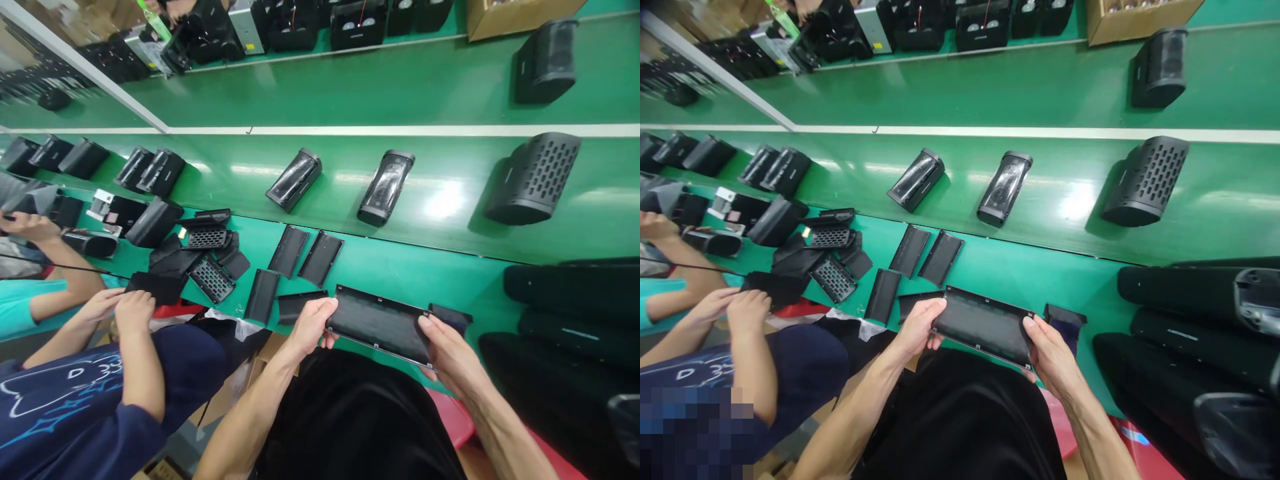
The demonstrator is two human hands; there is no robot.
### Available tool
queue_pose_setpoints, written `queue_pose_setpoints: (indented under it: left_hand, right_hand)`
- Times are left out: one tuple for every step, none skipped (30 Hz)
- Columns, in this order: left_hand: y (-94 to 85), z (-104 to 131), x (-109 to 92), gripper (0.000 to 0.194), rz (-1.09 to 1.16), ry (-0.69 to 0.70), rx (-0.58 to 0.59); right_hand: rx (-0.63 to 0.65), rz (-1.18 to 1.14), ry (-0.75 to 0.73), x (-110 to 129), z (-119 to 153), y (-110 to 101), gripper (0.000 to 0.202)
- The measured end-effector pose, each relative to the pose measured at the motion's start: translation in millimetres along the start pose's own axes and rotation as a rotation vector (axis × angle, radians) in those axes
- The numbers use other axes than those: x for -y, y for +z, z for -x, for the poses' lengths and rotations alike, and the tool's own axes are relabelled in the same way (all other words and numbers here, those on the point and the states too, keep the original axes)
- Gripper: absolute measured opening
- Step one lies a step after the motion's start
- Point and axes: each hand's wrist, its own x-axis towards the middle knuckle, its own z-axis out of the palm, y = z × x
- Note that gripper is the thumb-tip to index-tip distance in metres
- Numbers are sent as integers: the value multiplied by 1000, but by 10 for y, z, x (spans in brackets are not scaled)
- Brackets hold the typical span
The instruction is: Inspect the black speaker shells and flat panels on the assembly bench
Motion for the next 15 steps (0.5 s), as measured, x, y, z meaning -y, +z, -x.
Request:
queue_pose_setpoints:
  left_hand:
    - [-15,-21,-3,51,17,-1,1]
    - [-33,-45,-5,51,37,2,0]
    - [-51,-72,-2,52,64,10,0]
    - [-65,-102,9,55,107,17,9]
    - [-70,-133,30,58,172,30,25]
    - [-63,-165,60,63,260,59,46]
    - [-41,-198,97,70,362,105,73]
    - [-3,-232,138,79,462,164,108]
    - [49,-268,175,87,544,227,145]
    - [109,-304,205,94,594,284,184]
    - [170,-340,220,98,609,319,219]
    - [223,-377,218,101,599,330,251]
    - [261,-412,197,101,579,323,270]
    - [278,-445,160,100,560,311,269]
    - [270,-476,111,98,552,307,247]
  right_hand:
    - [19,-39,35,19,-1,-2,42]
    - [45,-71,68,41,-4,-6,42]
    - [66,-93,87,66,-13,-10,43]
    - [79,-93,85,95,-28,-11,44]
    - [85,-83,78,125,-50,-3,44]
    - [87,-66,68,154,-78,16,44]
    - [89,-48,55,178,-112,50,44]
    - [91,-29,35,194,-149,103,43]
    - [93,-14,9,199,-189,172,43]
    - [97,-3,-14,191,-230,253,42]
    - [103,7,-34,173,-273,340,42]
    - [110,20,-48,151,-320,423,42]
    - [118,45,-54,133,-377,489,43]
    - [126,83,-57,133,-450,530,46]
    - [124,133,-71,162,-543,538,49]
